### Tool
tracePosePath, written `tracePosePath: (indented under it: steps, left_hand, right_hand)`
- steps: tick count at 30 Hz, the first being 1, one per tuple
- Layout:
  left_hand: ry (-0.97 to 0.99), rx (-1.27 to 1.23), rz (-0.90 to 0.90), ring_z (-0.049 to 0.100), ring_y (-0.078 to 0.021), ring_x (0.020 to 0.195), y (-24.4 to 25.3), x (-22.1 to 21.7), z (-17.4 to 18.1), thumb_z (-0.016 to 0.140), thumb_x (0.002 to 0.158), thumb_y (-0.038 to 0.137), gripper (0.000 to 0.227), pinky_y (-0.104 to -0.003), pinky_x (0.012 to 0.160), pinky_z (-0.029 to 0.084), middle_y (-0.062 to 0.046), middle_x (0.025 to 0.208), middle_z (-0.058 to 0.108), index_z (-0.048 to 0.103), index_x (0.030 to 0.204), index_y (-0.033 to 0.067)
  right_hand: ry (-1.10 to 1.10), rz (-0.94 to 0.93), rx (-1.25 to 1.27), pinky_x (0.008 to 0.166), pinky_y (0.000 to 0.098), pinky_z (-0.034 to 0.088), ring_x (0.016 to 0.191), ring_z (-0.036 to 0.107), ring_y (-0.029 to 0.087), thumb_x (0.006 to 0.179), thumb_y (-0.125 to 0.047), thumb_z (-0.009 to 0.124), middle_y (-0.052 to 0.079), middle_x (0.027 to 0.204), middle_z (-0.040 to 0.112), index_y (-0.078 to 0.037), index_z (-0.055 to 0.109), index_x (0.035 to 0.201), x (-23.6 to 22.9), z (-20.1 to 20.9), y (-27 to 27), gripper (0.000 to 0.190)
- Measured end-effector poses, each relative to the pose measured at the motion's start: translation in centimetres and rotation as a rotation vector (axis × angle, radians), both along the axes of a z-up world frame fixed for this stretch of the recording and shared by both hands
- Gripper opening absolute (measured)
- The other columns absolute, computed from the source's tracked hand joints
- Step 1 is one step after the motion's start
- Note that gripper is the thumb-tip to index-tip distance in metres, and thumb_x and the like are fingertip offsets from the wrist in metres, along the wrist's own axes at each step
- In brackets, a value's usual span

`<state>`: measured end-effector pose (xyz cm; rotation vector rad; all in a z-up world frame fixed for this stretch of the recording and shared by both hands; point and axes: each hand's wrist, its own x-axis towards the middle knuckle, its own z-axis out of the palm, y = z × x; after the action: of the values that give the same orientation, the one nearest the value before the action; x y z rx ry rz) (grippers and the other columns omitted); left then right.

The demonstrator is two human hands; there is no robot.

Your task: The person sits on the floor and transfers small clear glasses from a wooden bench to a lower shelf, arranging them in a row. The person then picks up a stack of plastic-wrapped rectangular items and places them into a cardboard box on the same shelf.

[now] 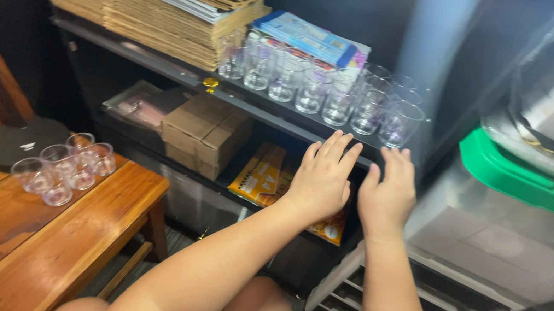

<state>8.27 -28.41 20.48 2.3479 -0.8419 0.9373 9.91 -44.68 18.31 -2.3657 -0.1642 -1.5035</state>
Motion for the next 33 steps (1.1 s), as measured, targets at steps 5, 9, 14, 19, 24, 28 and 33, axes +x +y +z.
tracePosePath:
  steps: [5, 9, 14, 19, 24, 28, 33]
  left_hand:
    - [0.137, -0.109, 0.052, 0.038, -0.0418, 0.15, 5.2, -1.7, -0.3, 0.069, 0.086, 0.017, 0.061, -0.061, 0.117, 0.03, -0.022, 0.15, 0.048, 0.055, 0.143, 0.0035]
    - [0.303, -0.182, 0.152, 0.047, -0.0305, 0.143, 10.4, -0.2, -4.9, 0.067, 0.089, 0.032, 0.047, -0.058, 0.118, 0.032, -0.006, 0.14, 0.056, 0.066, 0.133, 0.0182]
    - [0.397, -0.313, 0.191, 0.066, -0.0236, 0.118, 17.9, -4.0, -8.1, 0.066, 0.09, 0.028, 0.032, -0.046, 0.107, 0.047, 0.0, 0.118, 0.069, 0.071, 0.122, 0.0215]
    - [0.444, -0.441, 0.274, 0.072, -0.019, 0.106, 24.3, -7.1, -12.5, 0.07, 0.086, 0.022, 0.028, -0.037, 0.097, 0.055, 0.005, 0.106, 0.074, 0.075, 0.114, 0.0236]
    - [0.624, -0.96, 0.444, 0.075, -0.0268, 0.102, 30.0, -9.3, -17.1, 0.071, 0.085, 0.014, 0.026, -0.038, 0.091, 0.06, -0.01, 0.104, 0.079, 0.079, 0.11, 0.0138]
    - [0.614, -1.039, 0.53, 0.075, -0.0327, 0.102, 36.0, -9.9, -20.1, 0.071, 0.085, 0.01, 0.023, -0.041, 0.091, 0.06, -0.018, 0.1, 0.078, 0.079, 0.106, 0.0073]
    - [0.644, -0.994, 0.758, 0.072, -0.0211, 0.112, 45.1, -8.3, -24.9, 0.074, 0.088, 0.024, 0.018, -0.036, 0.099, 0.055, -0.002, 0.106, 0.079, 0.08, 0.105, 0.0245]
  right_hand:
    - [-0.082, 0.13, 0.023, 0.112, 0.0499, 0.045, 0.132, 0.061, 0.039, 0.089, -0.005, 0.079, 0.012, 0.124, 0.068, -0.01, 0.074, 0.119, -0.1, -0.4, 1.4, 0.031]
    - [-0.086, 0.24, 0.076, 0.123, 0.0494, 0.028, 0.135, 0.059, 0.033, 0.098, -0.01, 0.078, 0.003, 0.123, 0.068, -0.017, 0.076, 0.111, -1.2, -1.7, 7.4, 0.014]
    - [-0.03, 0.479, 0.125, 0.125, 0.0391, 0.023, 0.12, 0.066, 0.022, 0.096, -0.008, 0.08, -0.002, 0.108, 0.07, -0.021, 0.078, 0.102, -1.0, -5.2, 17.3, 0.015]
    - [0.084, 0.678, 0.125, 0.114, 0.0359, 0.04, 0.098, 0.07, 0.019, 0.087, -0.005, 0.081, -0.005, 0.092, 0.073, -0.025, 0.08, 0.098, -2.9, -10.0, 27.6, 0.022]
    - [0.541, 0.869, 0.432, 0.084, 0.0394, 0.059, 0.087, 0.076, 0.024, 0.099, -0.01, 0.066, 0.005, 0.087, 0.078, -0.02, 0.08, 0.108, -5.6, -14.5, 36.7, 0.019]
    - [0.714, 0.953, 0.522, 0.08, 0.0364, 0.06, 0.084, 0.074, 0.018, 0.102, -0.012, 0.064, 0.006, 0.086, 0.078, -0.018, 0.08, 0.108, -6.3, -16.9, 42.6, 0.018]
    - [1.016, 1.015, 0.78, 0.068, 0.0268, 0.063, 0.073, 0.071, 0.013, 0.093, -0.004, 0.073, 0.011, 0.086, 0.076, -0.004, 0.076, 0.107, -5.5, -20.2, 48.7, 0.014]
